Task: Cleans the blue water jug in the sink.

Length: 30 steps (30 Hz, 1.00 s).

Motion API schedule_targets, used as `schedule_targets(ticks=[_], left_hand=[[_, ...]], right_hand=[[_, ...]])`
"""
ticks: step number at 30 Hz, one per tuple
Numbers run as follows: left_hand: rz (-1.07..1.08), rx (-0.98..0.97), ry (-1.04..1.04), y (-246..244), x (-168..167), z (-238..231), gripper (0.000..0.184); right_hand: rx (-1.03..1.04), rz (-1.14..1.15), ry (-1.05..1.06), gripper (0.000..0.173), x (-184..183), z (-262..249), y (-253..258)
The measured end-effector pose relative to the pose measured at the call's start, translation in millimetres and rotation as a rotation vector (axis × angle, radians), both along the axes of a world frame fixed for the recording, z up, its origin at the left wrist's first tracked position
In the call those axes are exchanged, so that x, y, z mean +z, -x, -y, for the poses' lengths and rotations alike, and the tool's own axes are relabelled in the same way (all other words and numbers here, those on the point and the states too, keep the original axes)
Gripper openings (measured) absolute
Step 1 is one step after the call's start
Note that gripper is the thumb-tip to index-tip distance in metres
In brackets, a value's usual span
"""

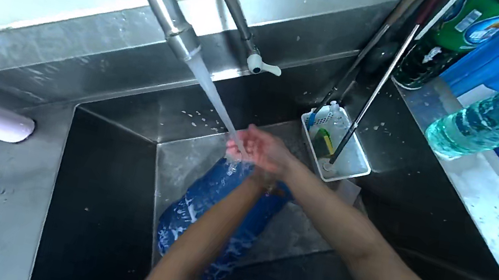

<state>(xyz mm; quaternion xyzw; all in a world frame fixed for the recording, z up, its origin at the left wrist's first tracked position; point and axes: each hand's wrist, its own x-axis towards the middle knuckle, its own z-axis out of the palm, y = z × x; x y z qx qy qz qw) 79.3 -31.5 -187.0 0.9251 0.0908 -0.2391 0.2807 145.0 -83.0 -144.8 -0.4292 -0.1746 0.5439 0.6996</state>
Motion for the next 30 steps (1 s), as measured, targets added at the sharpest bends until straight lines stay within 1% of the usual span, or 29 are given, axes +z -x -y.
schedule_targets(ticks=[1,2,3,5,6,7,9,10,11,12,13,15,17,18,20,21,22,23,24,26,28,29,30], left_hand=[[0.074,-0.128,-0.086,9.3,8.3,-8.4,0.062],[0.167,-0.193,-0.162,22.4,16.6,-16.4,0.073],[0.337,-0.211,-0.217,40.6,20.0,-24.0,0.077],[0.748,-0.225,-0.326,71.2,12.4,-35.3,0.077],[0.841,-0.232,-0.356,81.5,9.6,-36.8,0.076],[0.883,-0.252,-0.38,86.1,8.3,-40.4,0.076],[0.916,-0.299,-0.395,81.1,6.4,-51.0,0.081],[0.891,-0.319,-0.345,76.4,4.3,-55.2,0.083],[0.837,-0.338,-0.28,68.2,3.2,-62.1,0.086],[0.741,-0.351,-0.217,57.0,3.7,-69.4,0.088],[0.613,-0.35,-0.167,44.7,3.7,-73.4,0.089],[0.378,-0.285,-0.142,23.0,-5.2,-69.1,0.085],[0.169,-0.089,-0.174,15.6,-23.0,-54.5,0.087],[0.098,0.052,-0.166,20.0,-32.8,-47.4,0.092],[0.012,0.288,-0.151,35.8,-39.4,-46.5,0.109],[-0.053,0.356,-0.15,46.7,-38.3,-53.2,0.116],[-0.14,0.409,-0.137,60.8,-36.4,-62.9,0.118],[-0.224,0.448,-0.124,76.5,-34.3,-76.5,0.116],[-0.27,0.495,-0.118,94.4,-29.5,-93.9,0.11],[-0.264,0.642,-0.08,149.7,-14.3,-127.5,0.085],[-0.176,0.86,0.064,219.4,3.2,-148.5,0.059],[-0.172,0.975,0.181,249.7,15.3,-150.8,0.058],[-0.193,1.074,0.292,274.3,26.5,-149.8,0.061]], right_hand=[[-0.08,0.178,-0.027,0.056,-13.3,5.9,-6.0],[-0.085,0.361,-0.038,0.058,-29.9,7.6,-11.3],[-0.031,0.492,-0.021,0.058,-43.9,3.7,-12.5],[0.114,0.645,0.06,0.057,-71.4,-18.9,-7.7],[0.144,0.7,0.123,0.057,-96.1,-31.0,-4.9],[0.16,0.742,0.199,0.055,-114.9,-39.3,-4.8],[0.161,0.761,0.319,0.056,-124.0,-40.6,-5.0],[0.193,0.711,0.355,0.058,-123.2,-27.0,-2.6],[0.216,0.645,0.349,0.056,-117.1,-9.5,-1.2],[0.224,0.581,0.328,0.053,-105.8,9.9,-0.6],[0.221,0.516,0.341,0.053,-94.2,29.4,-0.2],[0.201,0.418,0.47,0.054,-78.1,56.4,-0.9],[0.178,0.427,0.598,0.054,-90.6,61.3,-8.4],[0.143,0.466,0.645,0.053,-102.1,58.6,-12.2],[0.055,0.594,0.664,0.054,-107.6,43.6,-14.0],[0.057,0.655,0.649,0.064,-107.2,35.7,-8.2],[0.078,0.688,0.653,0.078,-106.3,32.1,-0.5],[0.101,0.696,0.666,0.086,-105.3,31.0,2.8],[0.127,0.702,0.677,0.089,-104.3,30.1,-0.5],[0.127,0.705,0.693,0.087,-105.5,34.8,-13.4],[0.052,0.656,0.671,0.083,-114.6,49.7,-33.1],[0.004,0.618,0.661,0.08,-122.3,59.6,-45.1],[-0.045,0.573,0.651,0.076,-131.0,69.8,-56.8]])
